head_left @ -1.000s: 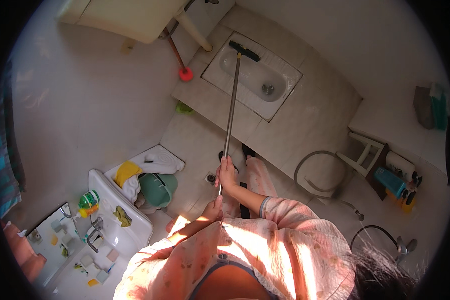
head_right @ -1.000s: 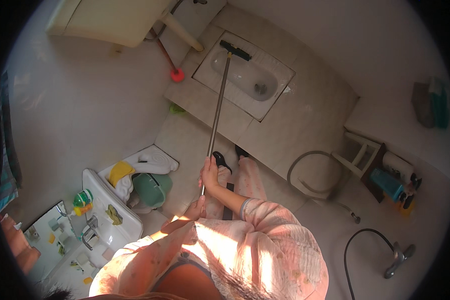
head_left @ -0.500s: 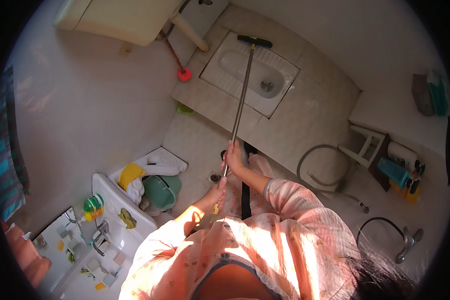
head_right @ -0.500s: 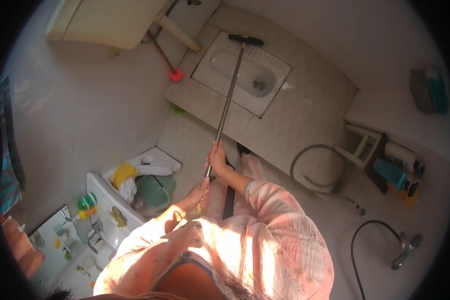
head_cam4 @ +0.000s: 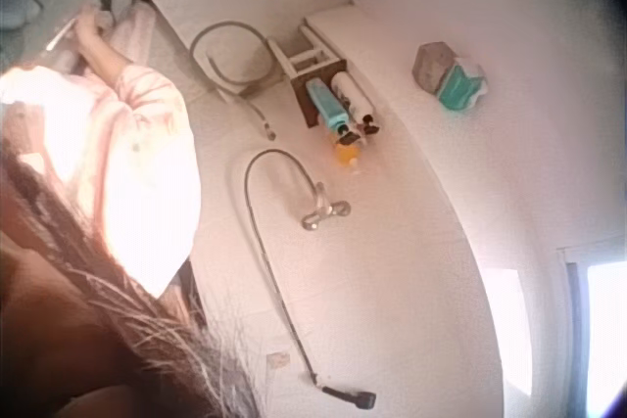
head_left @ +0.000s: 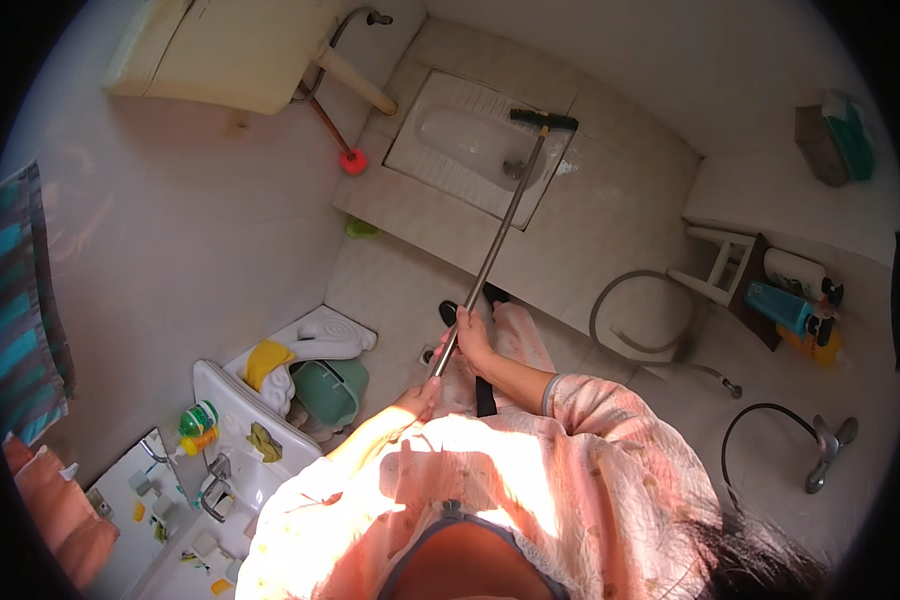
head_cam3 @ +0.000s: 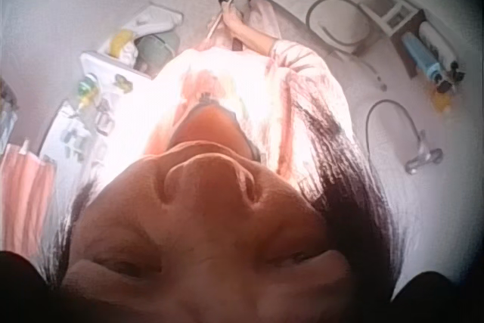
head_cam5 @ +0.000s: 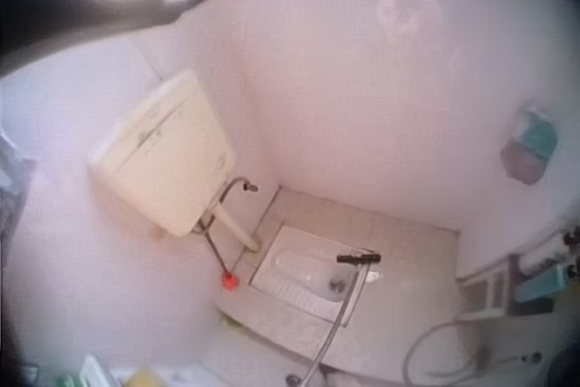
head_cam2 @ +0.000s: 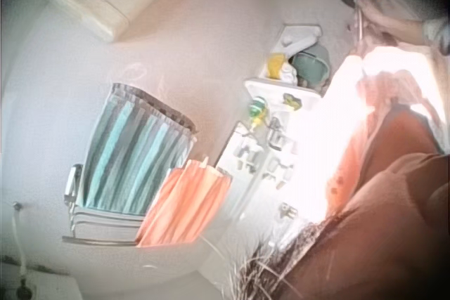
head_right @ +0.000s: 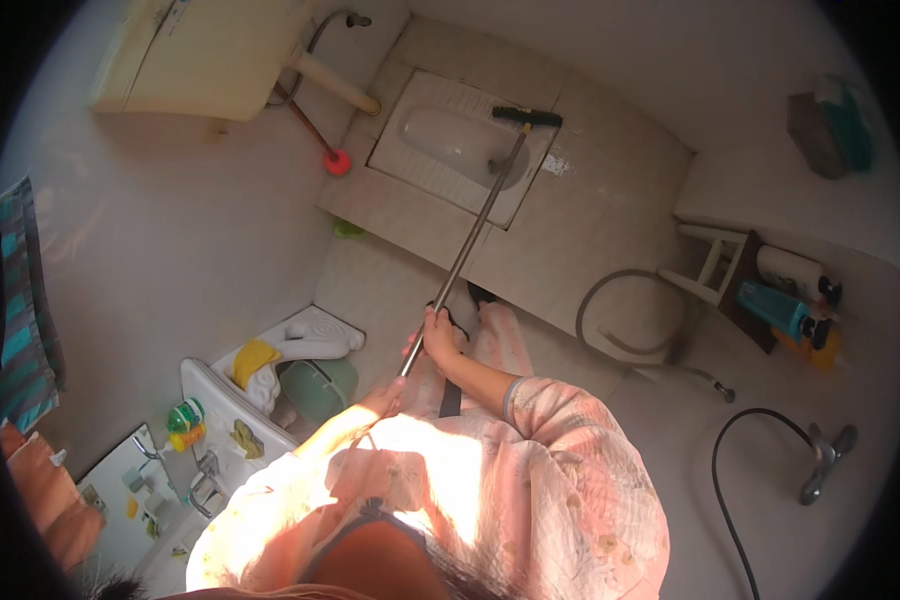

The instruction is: The person sprays water on a squat toilet and the surrounding floor with a hose, applies cleaning liquid from a bottle, uses a plunger on the toilet, and scrubs the floor using a long-handled squeegee.

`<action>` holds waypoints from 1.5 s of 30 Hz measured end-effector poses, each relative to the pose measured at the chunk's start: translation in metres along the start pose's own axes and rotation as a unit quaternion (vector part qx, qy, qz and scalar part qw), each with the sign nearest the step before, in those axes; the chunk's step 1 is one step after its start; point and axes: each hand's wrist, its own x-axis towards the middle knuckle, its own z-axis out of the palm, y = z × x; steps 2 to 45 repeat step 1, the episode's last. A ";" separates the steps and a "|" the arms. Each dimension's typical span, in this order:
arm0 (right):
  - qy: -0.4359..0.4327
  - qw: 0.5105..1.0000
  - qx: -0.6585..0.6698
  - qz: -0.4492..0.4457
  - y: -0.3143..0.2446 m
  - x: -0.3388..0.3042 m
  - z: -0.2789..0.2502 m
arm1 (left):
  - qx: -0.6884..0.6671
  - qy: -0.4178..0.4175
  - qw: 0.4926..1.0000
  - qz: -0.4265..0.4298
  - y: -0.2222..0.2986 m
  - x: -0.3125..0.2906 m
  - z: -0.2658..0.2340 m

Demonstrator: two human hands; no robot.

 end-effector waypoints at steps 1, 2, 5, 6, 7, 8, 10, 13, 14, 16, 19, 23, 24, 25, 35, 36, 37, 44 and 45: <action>-0.014 0.998 0.018 0.062 0.012 -0.016 -0.004 | 0.009 0.000 1.000 0.003 0.004 -0.002 0.000; -0.014 0.998 0.018 0.062 0.012 -0.016 -0.004 | 0.009 0.000 1.000 0.003 0.004 -0.002 0.000; -0.014 0.998 0.018 0.062 0.012 -0.016 -0.004 | 0.009 0.000 1.000 0.003 0.004 -0.002 0.000; -0.014 0.998 0.018 0.062 0.012 -0.016 -0.004 | 0.009 0.000 1.000 0.003 0.004 -0.002 0.000; -0.014 0.998 0.018 0.062 0.012 -0.016 -0.004 | 0.009 0.000 1.000 0.003 0.004 -0.002 0.000; -0.014 0.998 0.018 0.062 0.012 -0.016 -0.004 | 0.009 0.000 1.000 0.003 0.004 -0.002 0.000; -0.014 0.998 0.018 0.062 0.012 -0.016 -0.004 | 0.009 0.000 1.000 0.003 0.004 -0.002 0.000; -0.014 0.998 0.018 0.062 0.012 -0.016 -0.004 | 0.009 0.000 1.000 0.003 0.004 -0.002 0.000; -0.014 0.998 0.018 0.062 0.012 -0.016 -0.004 | 0.009 0.000 1.000 0.003 0.004 -0.002 0.000; -0.014 0.998 0.018 0.062 0.012 -0.016 -0.004 | 0.009 0.000 1.000 0.003 0.004 -0.002 0.000; -0.014 0.998 0.018 0.062 0.012 -0.016 -0.004 | 0.009 0.000 1.000 0.003 0.004 -0.002 0.000; -0.014 0.998 0.018 0.062 0.012 -0.016 -0.004 | 0.009 0.000 1.000 0.003 0.004 -0.002 0.000; -0.014 0.998 0.018 0.062 0.012 -0.016 -0.004 | 0.009 0.000 1.000 0.003 0.004 -0.002 0.000; -0.014 0.998 0.018 0.062 0.012 -0.016 -0.004 | 0.009 0.000 1.000 0.003 0.004 -0.002 0.000; -0.014 0.998 0.018 0.062 0.012 -0.016 -0.004 | 0.009 0.000 1.000 0.003 0.004 -0.002 0.000; -0.014 0.998 0.018 0.062 0.012 -0.016 -0.004 | 0.009 0.000 1.000 0.003 0.004 -0.002 0.000; -0.014 0.998 0.018 0.062 0.012 -0.016 -0.004 | 0.009 0.000 1.000 0.003 0.004 -0.002 0.000; -0.014 0.998 0.018 0.062 0.012 -0.016 -0.004 | 0.009 0.000 1.000 0.003 0.004 -0.002 0.000; -0.014 0.998 0.018 0.062 0.012 -0.016 -0.004 | 0.009 0.000 1.000 0.003 0.004 -0.002 0.000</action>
